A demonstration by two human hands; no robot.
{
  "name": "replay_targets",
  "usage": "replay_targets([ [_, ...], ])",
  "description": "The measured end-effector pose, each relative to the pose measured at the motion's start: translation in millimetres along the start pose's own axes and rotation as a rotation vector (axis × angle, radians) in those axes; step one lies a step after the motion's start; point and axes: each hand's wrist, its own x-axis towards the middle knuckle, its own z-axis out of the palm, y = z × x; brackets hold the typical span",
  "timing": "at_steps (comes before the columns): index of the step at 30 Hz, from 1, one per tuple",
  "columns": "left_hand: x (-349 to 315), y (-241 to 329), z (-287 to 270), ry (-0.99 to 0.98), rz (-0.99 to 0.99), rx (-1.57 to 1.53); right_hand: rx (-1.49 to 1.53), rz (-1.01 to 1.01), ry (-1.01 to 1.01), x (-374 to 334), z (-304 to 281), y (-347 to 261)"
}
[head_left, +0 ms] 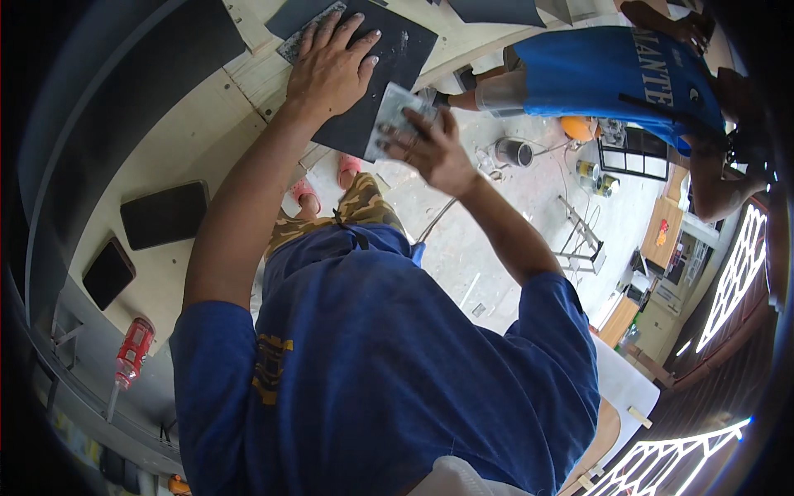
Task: The person sands a piece of dark material using a handheld sanding block, repeatedly rubbing the surface and checking the texture.
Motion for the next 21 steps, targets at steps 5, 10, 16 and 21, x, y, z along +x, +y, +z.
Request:
replay_targets([
  [5, 0, 0, -1, -0.005, -0.021, -0.009, -0.255, 0.146, 0.053, 31, -7, 60],
  [10, 1, -1, -1, 0.004, -0.058, -0.03, -0.095, -0.118, -0.047, 10, -11, 16],
  [16, -3, 5, -4, -0.009, -0.042, -0.011, -0.162, 0.032, 0.095, 35, -17, 98],
  [21, -2, 5, -2, -0.04, -0.089, 0.001, -0.088, -0.168, 0.004, 16, -17, 54],
])
